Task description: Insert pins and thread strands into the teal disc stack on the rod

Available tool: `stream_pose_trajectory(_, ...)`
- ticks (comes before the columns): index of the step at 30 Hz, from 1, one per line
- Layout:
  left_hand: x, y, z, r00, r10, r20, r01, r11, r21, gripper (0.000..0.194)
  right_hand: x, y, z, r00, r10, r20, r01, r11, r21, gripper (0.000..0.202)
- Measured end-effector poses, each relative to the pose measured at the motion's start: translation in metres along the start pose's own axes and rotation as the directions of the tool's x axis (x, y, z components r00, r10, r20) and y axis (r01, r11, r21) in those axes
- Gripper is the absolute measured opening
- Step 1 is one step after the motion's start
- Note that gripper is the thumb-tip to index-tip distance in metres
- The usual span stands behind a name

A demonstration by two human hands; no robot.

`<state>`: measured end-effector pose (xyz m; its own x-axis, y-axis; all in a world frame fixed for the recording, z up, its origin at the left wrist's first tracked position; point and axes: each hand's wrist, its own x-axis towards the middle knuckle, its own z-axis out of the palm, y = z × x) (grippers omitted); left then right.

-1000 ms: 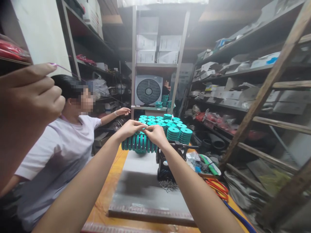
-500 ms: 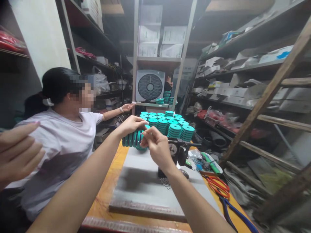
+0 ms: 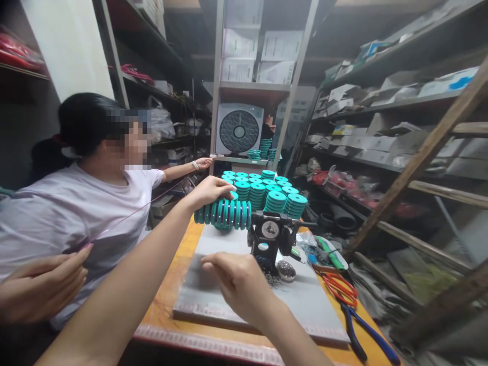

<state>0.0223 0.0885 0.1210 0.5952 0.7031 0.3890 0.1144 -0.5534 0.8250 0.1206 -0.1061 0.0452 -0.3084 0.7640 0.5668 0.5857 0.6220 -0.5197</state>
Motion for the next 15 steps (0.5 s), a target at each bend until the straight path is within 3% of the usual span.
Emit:
stream_pose_trajectory(2,-0.001,0.0,0.0,1.0,0.007,-0.004,-0.007,1.0,0.005,0.024,-0.003,-0.004,-0.018,0.981,-0.058,-0.186,0.047,0.997,-0.065,0.019)
stream_pose_trajectory(4,0.0,-0.001,0.0,1.0,0.015,-0.008,-0.015,1.0,0.012,0.024,-0.003,0.0,-0.033,0.913,-0.104,-0.394,0.045,0.987,-0.157,0.021)
stream_pose_trajectory(6,0.0,-0.002,0.0,1.0,0.027,-0.008,-0.027,0.999,0.02,0.025,0.003,0.009,-0.043,0.844,-0.17,-0.508,0.002,0.95,-0.313,0.023)
stream_pose_trajectory(8,0.001,-0.004,0.0,0.999,0.041,-0.005,-0.041,0.999,0.028,0.026,0.014,0.02,-0.048,0.853,-0.234,-0.466,-0.041,0.861,-0.507,0.026)
stream_pose_trajectory(11,0.002,-0.006,-0.001,0.998,0.057,-0.001,-0.057,0.998,0.033,0.027,0.034,0.034,-0.048,0.927,-0.244,-0.284,-0.016,0.732,-0.682,0.032)
stream_pose_trajectory(13,0.002,-0.007,-0.001,0.998,0.061,0.006,-0.061,0.998,0.034,0.027,0.047,0.041,-0.045,0.947,-0.246,-0.208,0.045,0.741,-0.67,0.027)
stream_pose_trajectory(15,0.002,-0.006,-0.001,0.998,0.065,0.013,-0.066,0.997,0.032,0.027,0.056,0.045,-0.041,0.949,-0.226,-0.218,0.074,0.837,-0.543,0.019)
